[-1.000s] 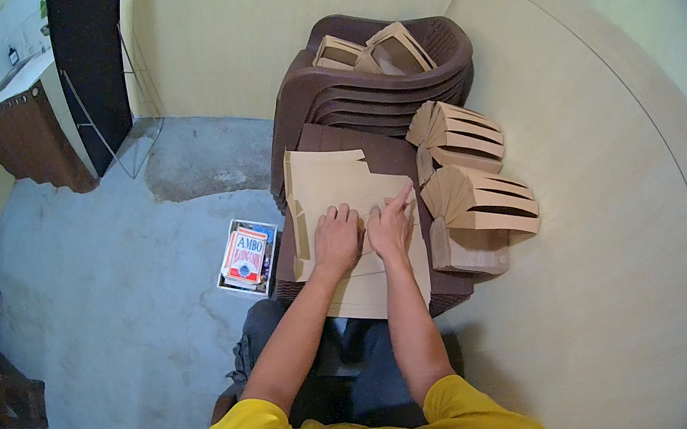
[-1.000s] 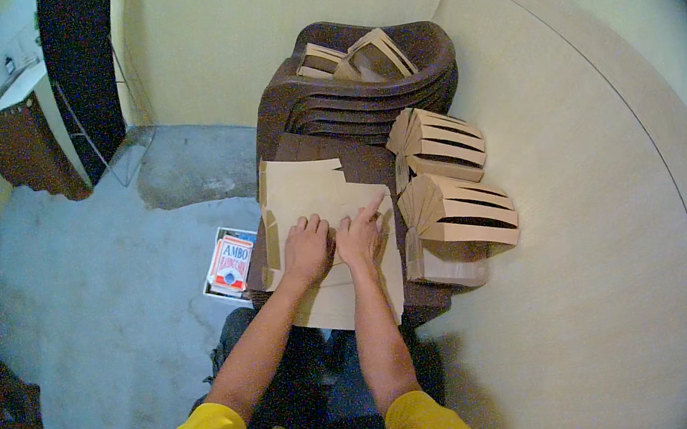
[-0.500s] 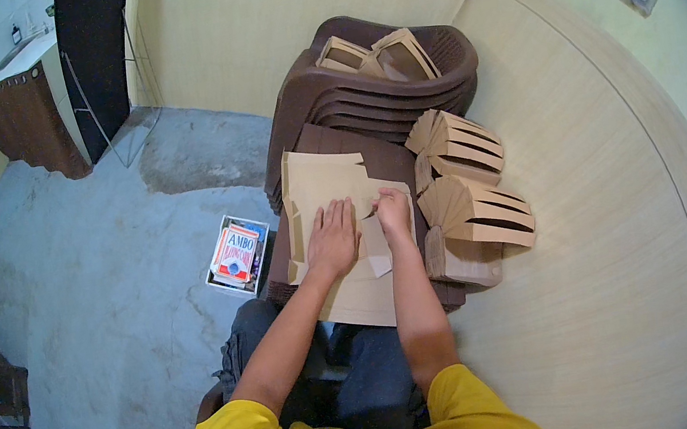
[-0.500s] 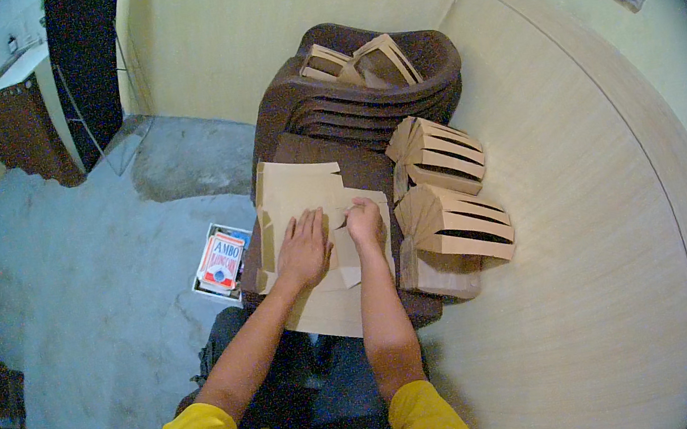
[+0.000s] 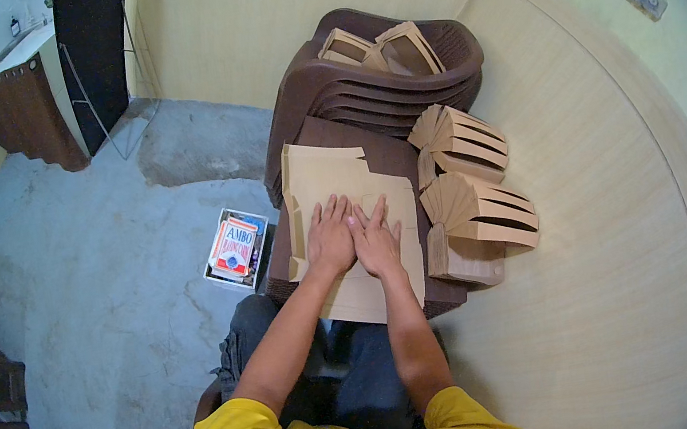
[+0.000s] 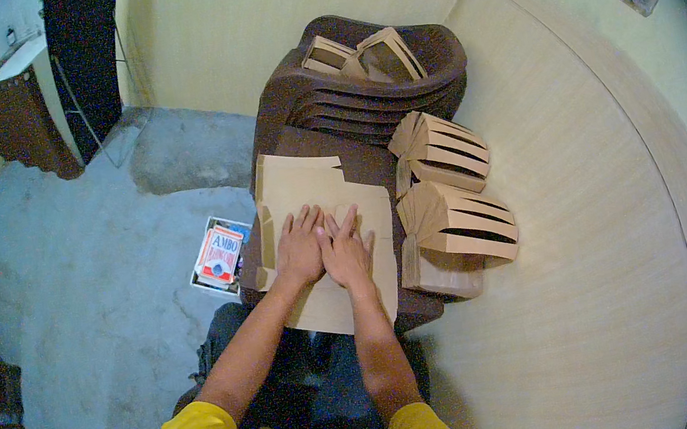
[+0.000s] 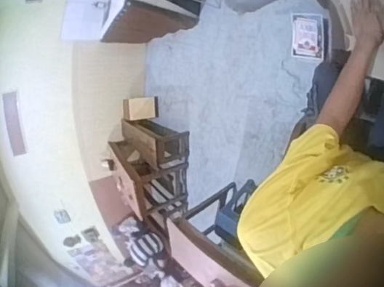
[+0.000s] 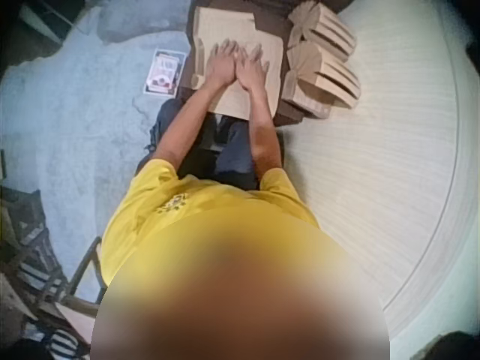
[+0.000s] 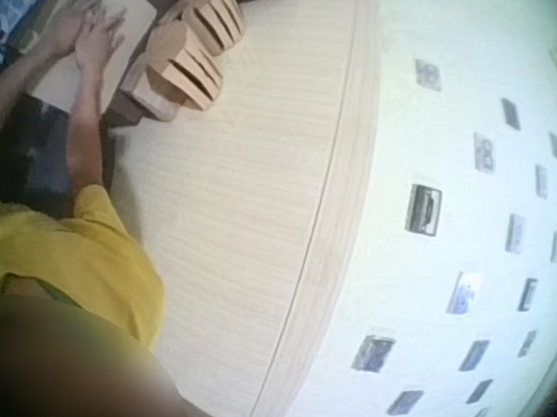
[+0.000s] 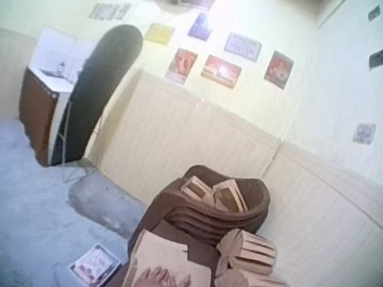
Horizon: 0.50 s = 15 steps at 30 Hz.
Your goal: The person folds flat cardboard sheets into small boxes by hand, aligning edges and creasing flaps. They place each completed box into a growing stack on the chair beside them.
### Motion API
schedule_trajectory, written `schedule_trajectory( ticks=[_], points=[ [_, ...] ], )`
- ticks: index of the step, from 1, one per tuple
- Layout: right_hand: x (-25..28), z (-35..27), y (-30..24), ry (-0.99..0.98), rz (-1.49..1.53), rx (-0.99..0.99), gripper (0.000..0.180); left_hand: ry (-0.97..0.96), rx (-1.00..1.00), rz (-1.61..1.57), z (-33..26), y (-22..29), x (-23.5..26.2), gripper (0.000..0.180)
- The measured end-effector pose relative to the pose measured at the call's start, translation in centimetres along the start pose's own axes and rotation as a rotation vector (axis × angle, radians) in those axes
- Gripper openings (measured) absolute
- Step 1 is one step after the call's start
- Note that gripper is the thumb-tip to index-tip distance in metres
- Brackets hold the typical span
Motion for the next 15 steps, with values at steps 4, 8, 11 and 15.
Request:
schedule_trajectory(
  ticks=[4, 8, 11, 15],
  points=[
    [-0.3, 1.2, -0.5, -0.061, -0.081, -0.091, 0.087, -0.014, -0.041, -0.014, -0.2, 0.0, 0.0, 0.066],
    [1.0, 2.4, -1.0, -0.076, -0.020, -0.104, 0.087, 0.032, -0.047, -0.095, -0.7, 0.1, 0.8, 0.066],
    [0.9, 0.8, -0.5, -0.157, -0.038, -0.124, 0.087, 0.053, -0.053, -0.058, -0.4, 0.2, 0.5, 0.066],
    [0.0, -0.8, -0.8, -0.161, -0.151, -0.133, 0.084, 0.087, -0.060, -0.086, 0.0, 0.0, -0.4, 0.067]
  ],
)
Point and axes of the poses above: each hand's wrist, its own z-axis towards the middle knuckle, its own x-axis out of the back of the hand, y = z × x, the point moved 9 cm from there along z, towards the middle knuckle, and after that the axes turned 3 degrees about -y, right-handed, at the moved point
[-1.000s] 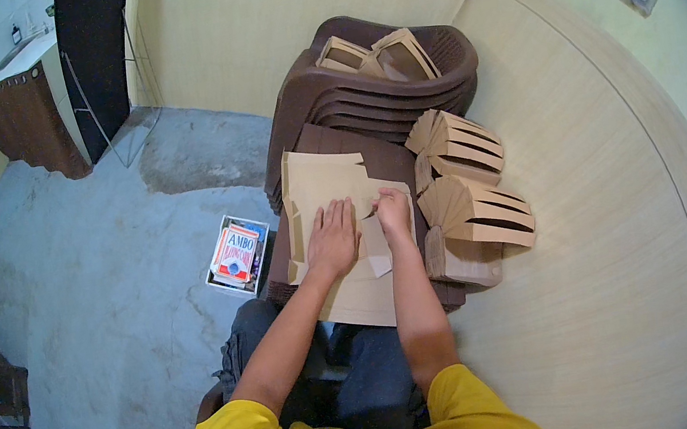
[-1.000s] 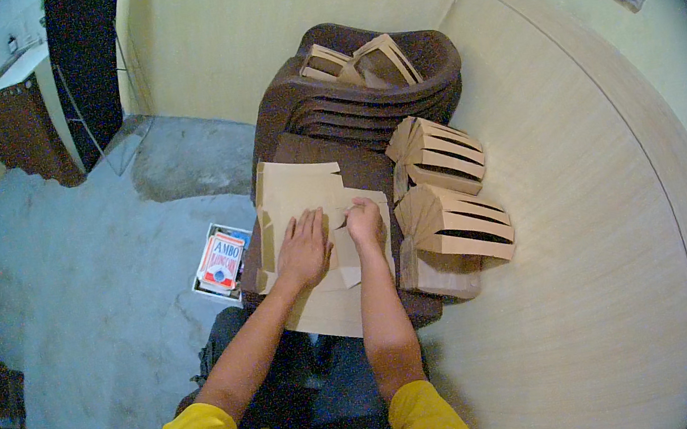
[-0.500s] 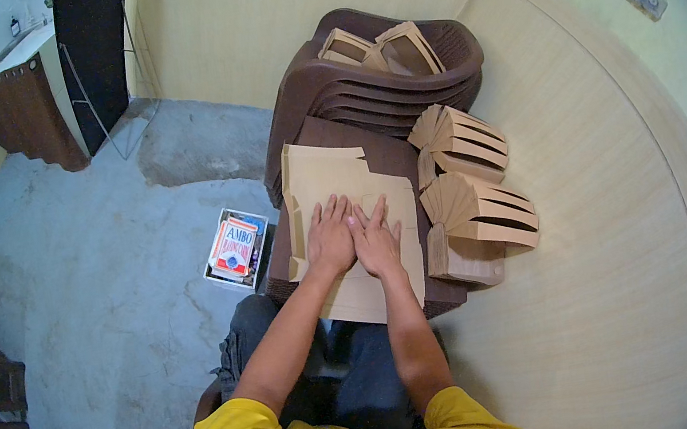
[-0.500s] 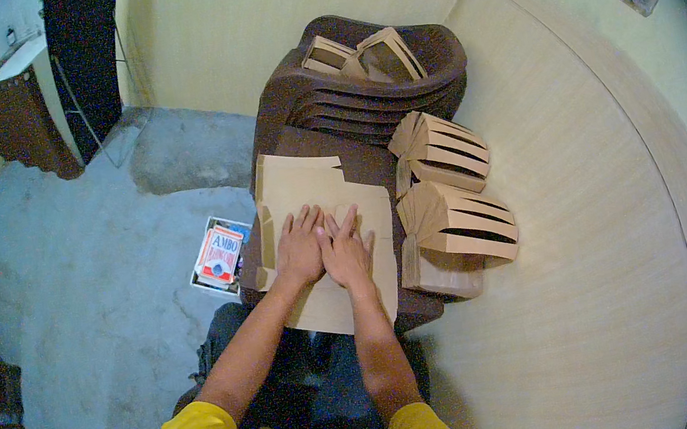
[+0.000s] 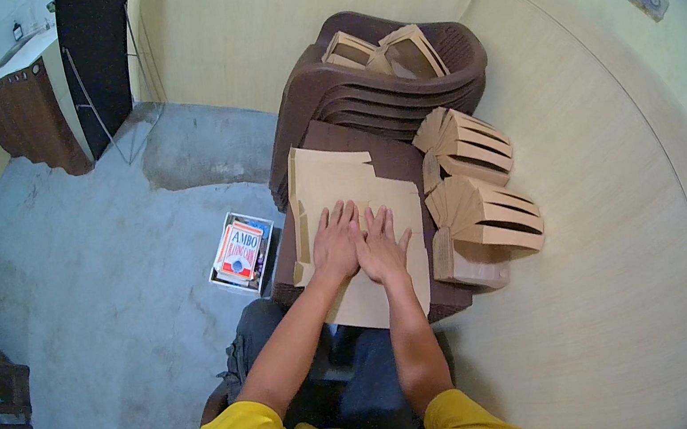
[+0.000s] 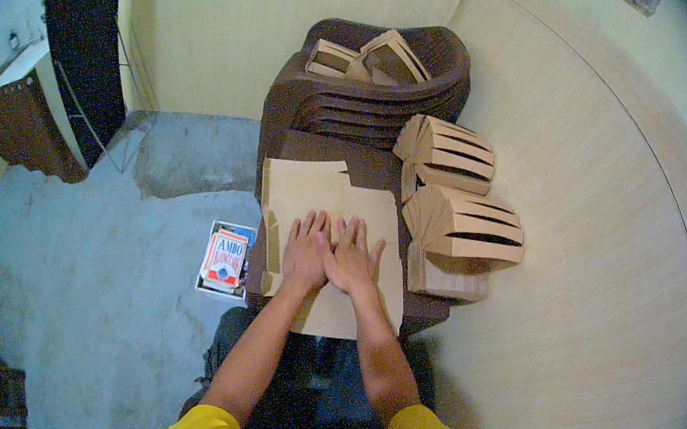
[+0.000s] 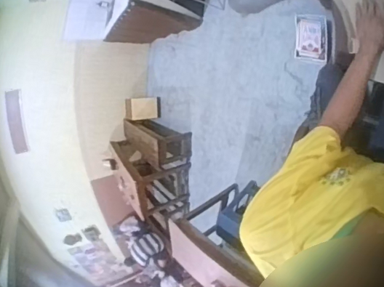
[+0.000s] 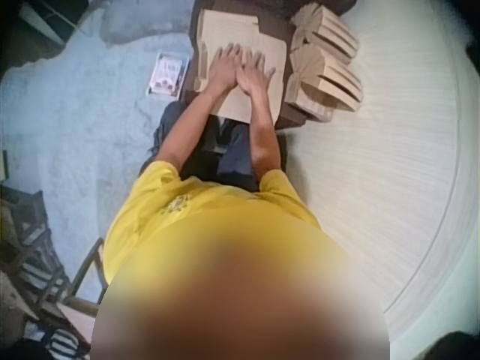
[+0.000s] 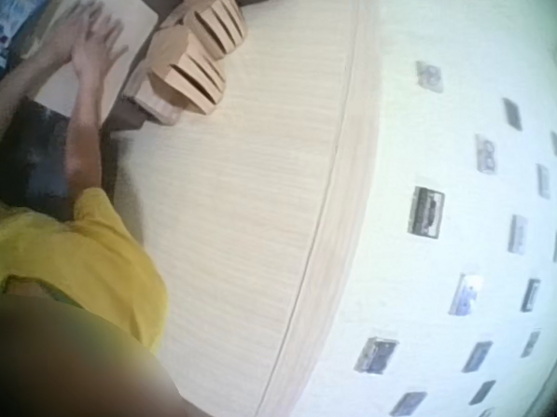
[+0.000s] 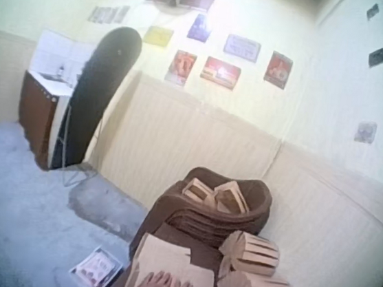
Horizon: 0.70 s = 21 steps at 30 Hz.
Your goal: The person folds flat cardboard sheets into small boxes by hand, aligning edges and creasing flaps. They place each completed box into a growing stack on the chair beside them.
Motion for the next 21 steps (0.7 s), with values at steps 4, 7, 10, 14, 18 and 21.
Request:
schedule_trajectory(
  ticks=[4, 7, 10, 14, 18, 21],
  points=[
    [1.7, 2.6, 0.2, 0.059, 0.156, 0.029, 0.086, 0.014, -0.001, 0.120, -0.6, 0.8, 1.5, 0.067],
    [4.2, 4.7, 1.8, 0.174, 0.442, 0.047, 0.081, -0.023, 0.070, -0.012, -0.7, 1.1, 4.0, 0.066],
    [4.1, 4.0, 4.3, 0.281, 0.444, -0.059, 0.079, -0.199, 0.226, -0.129, -1.9, 0.9, 3.6, 0.063],
    [3.2, 2.2, 3.5, 0.423, 0.324, 0.032, 0.065, 0.100, 0.194, -0.176, -3.8, 1.1, 4.1, 0.058],
    [2.5, 3.8, 4.0, 0.245, 0.354, -0.093, 0.070, 0.120, 0.096, 0.056, -3.7, 1.4, 1.8, 0.067],
    [2.7, 4.5, 3.5, 0.162, 0.473, -0.056, 0.067, -0.023, 0.093, 0.081, -3.0, 0.7, -0.1, 0.071]
  ],
)
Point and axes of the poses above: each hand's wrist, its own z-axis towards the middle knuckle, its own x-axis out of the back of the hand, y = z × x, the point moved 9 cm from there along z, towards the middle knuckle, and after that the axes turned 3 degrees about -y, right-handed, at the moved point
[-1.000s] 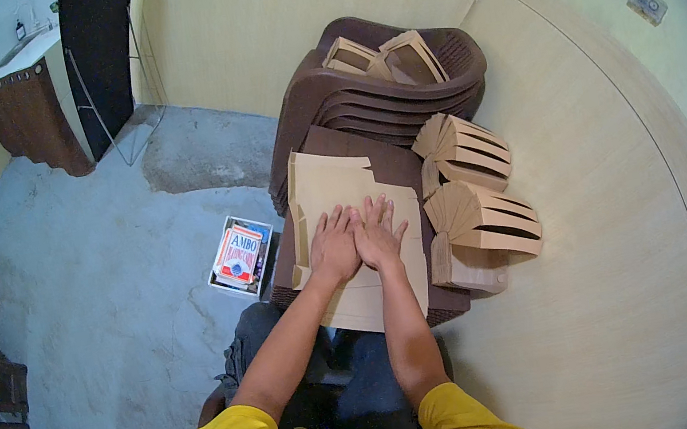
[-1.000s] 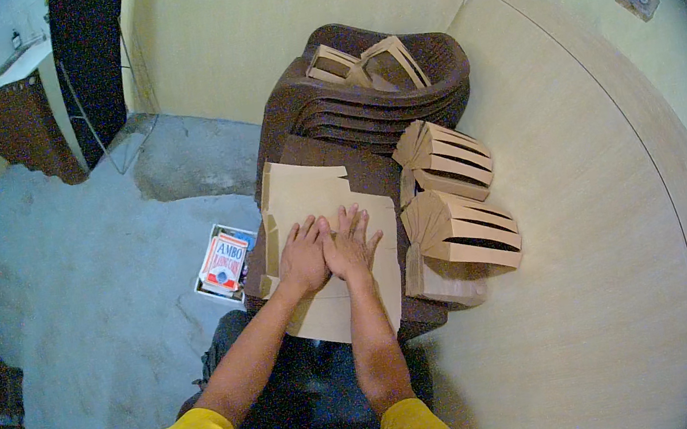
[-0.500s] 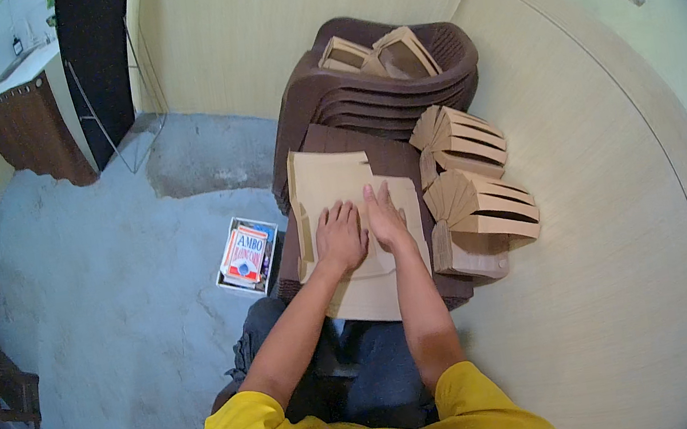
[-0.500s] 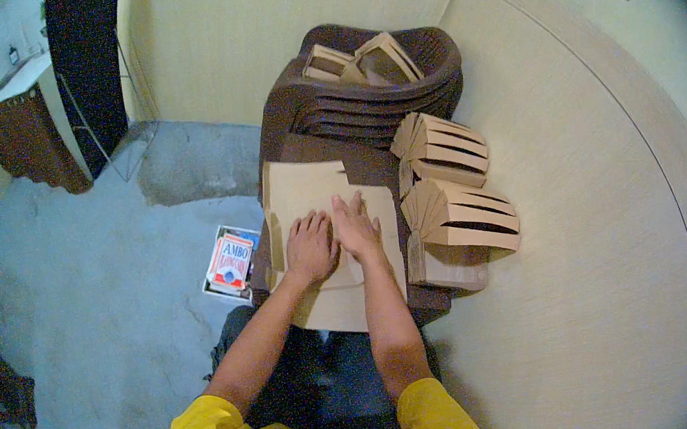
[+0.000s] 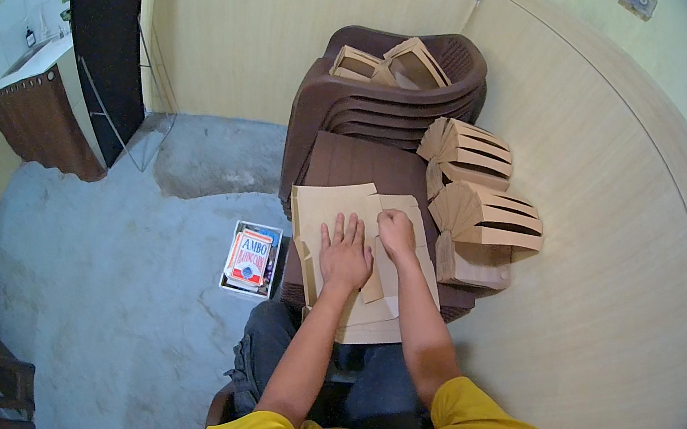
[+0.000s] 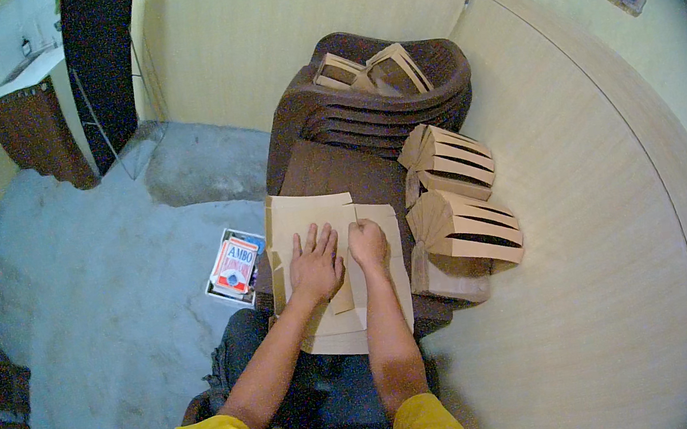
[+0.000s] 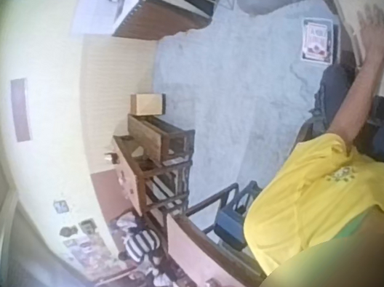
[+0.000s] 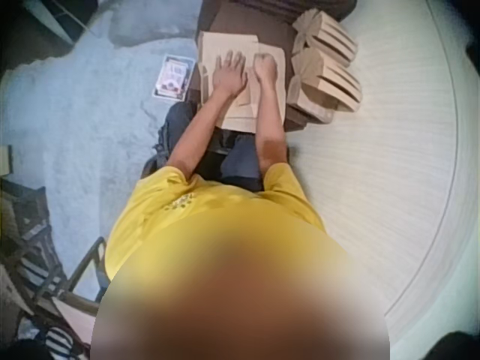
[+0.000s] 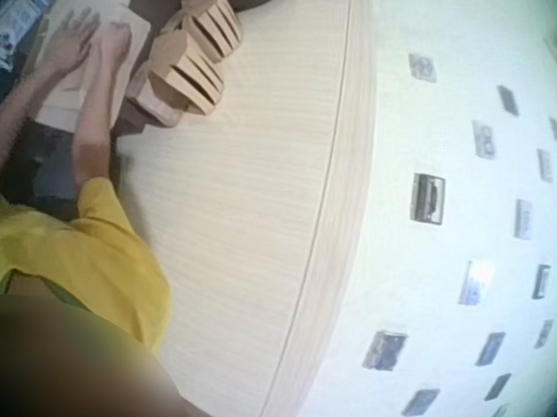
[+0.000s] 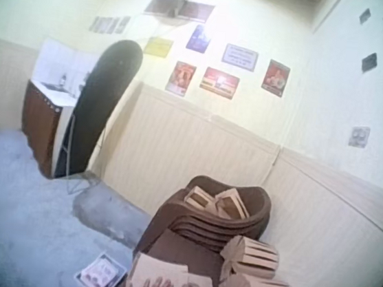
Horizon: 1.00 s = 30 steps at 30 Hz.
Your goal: The person folds flat cardboard sheets into small boxes by hand, aligning edges and creasing flaps. They place each completed box into a growing stack on the chair beside them.
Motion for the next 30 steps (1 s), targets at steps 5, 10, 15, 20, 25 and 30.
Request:
schedule_trajectory(
  ticks=[5, 10, 15, 20, 25, 30],
  points=[
    [-3.2, -4.1, -2.3, -0.065, -0.266, 0.306, 0.067, 0.061, -0.006, -0.021, 0.4, -0.3, 0.8, 0.071],
    [-4.1, -6.2, -1.6, -0.201, -0.207, 0.243, 0.079, -0.050, 0.015, 0.026, 0.8, -0.2, 0.8, 0.072],
    [-3.4, -7.1, -1.0, -0.211, -0.192, 0.268, 0.086, -0.084, 0.012, 0.040, 1.1, -0.2, 1.0, 0.072],
    [-3.7, -2.0, -2.6, -0.156, -0.190, 0.260, 0.086, -0.074, -0.001, 0.010, 0.8, -0.2, 1.0, 0.074],
    [-1.0, 3.0, -4.6, -0.081, -0.054, 0.240, 0.084, -0.051, -0.008, -0.008, 0.7, -0.1, 1.7, 0.075],
    [2.3, 6.8, -3.8, 0.255, -0.233, 0.173, 0.056, -0.028, 0.003, -0.032, 0.8, -0.1, 1.8, 0.075]
  ],
)
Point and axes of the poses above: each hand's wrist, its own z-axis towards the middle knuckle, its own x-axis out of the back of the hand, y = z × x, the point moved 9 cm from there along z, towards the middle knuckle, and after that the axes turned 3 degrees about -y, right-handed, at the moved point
